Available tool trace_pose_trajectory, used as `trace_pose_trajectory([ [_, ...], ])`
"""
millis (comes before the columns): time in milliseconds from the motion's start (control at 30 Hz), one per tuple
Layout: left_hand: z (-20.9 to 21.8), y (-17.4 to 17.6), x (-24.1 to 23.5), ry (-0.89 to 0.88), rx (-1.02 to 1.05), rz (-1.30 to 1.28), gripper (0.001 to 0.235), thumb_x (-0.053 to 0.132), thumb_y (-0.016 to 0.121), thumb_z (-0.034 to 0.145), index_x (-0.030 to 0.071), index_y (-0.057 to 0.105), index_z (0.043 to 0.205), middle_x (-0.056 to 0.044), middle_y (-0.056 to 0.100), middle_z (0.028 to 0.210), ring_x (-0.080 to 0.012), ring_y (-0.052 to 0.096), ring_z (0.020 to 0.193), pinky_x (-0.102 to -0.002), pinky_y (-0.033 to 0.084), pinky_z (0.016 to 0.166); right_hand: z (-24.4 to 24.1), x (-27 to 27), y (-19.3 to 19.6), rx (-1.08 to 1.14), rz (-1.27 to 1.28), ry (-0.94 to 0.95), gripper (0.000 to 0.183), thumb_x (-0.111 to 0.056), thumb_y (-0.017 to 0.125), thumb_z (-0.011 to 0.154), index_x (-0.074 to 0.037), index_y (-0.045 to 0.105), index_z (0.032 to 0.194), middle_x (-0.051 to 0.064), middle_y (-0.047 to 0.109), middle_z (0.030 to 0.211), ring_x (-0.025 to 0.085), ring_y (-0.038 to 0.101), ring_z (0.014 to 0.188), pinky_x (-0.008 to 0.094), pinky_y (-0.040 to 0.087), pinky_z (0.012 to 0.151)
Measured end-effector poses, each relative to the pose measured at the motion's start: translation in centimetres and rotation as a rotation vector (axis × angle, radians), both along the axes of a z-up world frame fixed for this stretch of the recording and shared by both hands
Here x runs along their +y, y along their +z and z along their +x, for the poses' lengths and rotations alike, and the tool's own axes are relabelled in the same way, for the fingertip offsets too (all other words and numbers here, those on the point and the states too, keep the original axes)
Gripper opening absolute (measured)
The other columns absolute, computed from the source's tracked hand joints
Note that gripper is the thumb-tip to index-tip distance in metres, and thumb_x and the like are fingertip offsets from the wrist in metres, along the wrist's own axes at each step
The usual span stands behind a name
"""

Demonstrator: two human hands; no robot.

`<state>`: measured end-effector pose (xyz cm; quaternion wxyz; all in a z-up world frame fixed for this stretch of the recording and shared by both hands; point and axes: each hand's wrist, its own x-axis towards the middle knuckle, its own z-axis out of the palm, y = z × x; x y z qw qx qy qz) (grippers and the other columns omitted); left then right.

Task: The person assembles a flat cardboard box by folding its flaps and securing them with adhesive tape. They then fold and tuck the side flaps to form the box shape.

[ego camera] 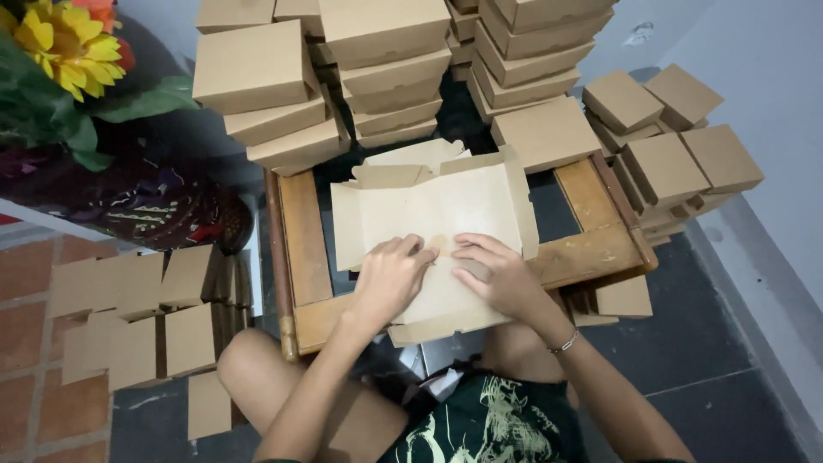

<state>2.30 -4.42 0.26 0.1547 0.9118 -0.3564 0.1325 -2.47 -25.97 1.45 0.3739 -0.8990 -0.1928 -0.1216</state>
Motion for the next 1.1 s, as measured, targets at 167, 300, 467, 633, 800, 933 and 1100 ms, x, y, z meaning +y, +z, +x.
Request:
trace_pose_trajectory([
  [167, 0.3, -0.4, -0.1, -0.002, -0.06, -0.011, 0.016, 0.026, 0.062, 0.096, 0.026, 0.078, 0.092, 0.0, 0.067, 0.087, -0.0215, 0.07, 0.077, -0.033, 0.058, 0.074, 0.2, 0.0, 0.4, 0.088, 0.058, 0.001, 0.024, -0.011, 0.08, 0.082, -0.007, 0.075, 0.105, 0.01, 0.07, 0.122, 0.031, 0.069, 0.115, 0.046, 0.054, 0.099],
  [300, 0.5, -1.5, -0.1, 0.014, -0.082, 0.016, 0.015, 0.027, 0.063, 0.096, 0.027, 0.077, 0.092, 0.002, 0.066, 0.086, -0.0199, 0.07, 0.077, -0.032, 0.058, 0.076, 0.3, -0.3, -0.1, 0.128, 0.08, 0.001, 0.025, -0.011, 0.081, 0.081, -0.007, 0.075, 0.106, 0.011, 0.071, 0.122, 0.032, 0.07, 0.115, 0.048, 0.054, 0.099],
  [467, 0.2, -2.1, -0.2, 0.035, -0.09, 0.047, 0.014, 0.025, 0.062, 0.096, 0.028, 0.076, 0.098, 0.003, 0.065, 0.088, -0.0194, 0.07, 0.081, -0.033, 0.057, 0.075, -0.1, -0.1, -0.7, 0.004, 0.136, -0.04, 0.021, -0.012, 0.08, 0.083, -0.005, 0.075, 0.103, 0.013, 0.073, 0.114, 0.034, 0.072, 0.108, 0.048, 0.056, 0.093],
  [633, 0.4, -2.0, 0.0, 0.056, -0.071, 0.032, 0.017, 0.019, 0.063, 0.094, 0.027, 0.076, 0.1, 0.002, 0.064, 0.087, -0.0196, 0.069, 0.082, -0.031, 0.057, 0.07, -0.1, -0.9, -2.5, -0.083, 0.12, -0.107, 0.015, -0.018, 0.081, 0.083, -0.008, 0.078, 0.093, 0.005, 0.078, 0.102, 0.024, 0.076, 0.098, 0.039, 0.059, 0.088],
  [800, 1.2, -2.1, 0.5, 0.083, -0.039, 0.002, 0.017, 0.017, 0.065, 0.092, 0.026, 0.078, 0.099, 0.0, 0.065, 0.086, -0.0203, 0.069, 0.08, -0.031, 0.057, 0.066, -0.1, -1.2, -3.3, -0.173, 0.08, -0.181, 0.011, -0.023, 0.079, 0.085, -0.012, 0.079, 0.087, 0.001, 0.08, 0.093, 0.019, 0.077, 0.088, 0.034, 0.061, 0.081],
  [933, 1.4, -1.3, 0.9, 0.104, -0.06, 0.03, 0.014, 0.018, 0.068, 0.092, 0.024, 0.079, 0.098, -0.001, 0.064, 0.082, -0.0195, 0.068, 0.076, -0.029, 0.056, 0.062, -0.1, -0.8, -3.8, -0.256, 0.054, -0.247, 0.01, -0.02, 0.083, 0.08, -0.012, 0.079, 0.083, 0.001, 0.079, 0.096, 0.02, 0.075, 0.092, 0.034, 0.061, 0.086],
  [1100, 1.6, -2.1, 1.6, 0.141, -0.06, 0.053, 0.011, 0.02, 0.069, 0.091, 0.023, 0.079, 0.095, -0.002, 0.064, 0.082, -0.0216, 0.069, 0.077, -0.031, 0.056, 0.062, 0.1, 0.3, -2.0, -0.229, -0.007, -0.279, 0.012, -0.019, 0.085, 0.078, -0.012, 0.078, 0.086, -0.001, 0.079, 0.1, 0.018, 0.073, 0.097, 0.035, 0.06, 0.094],
])
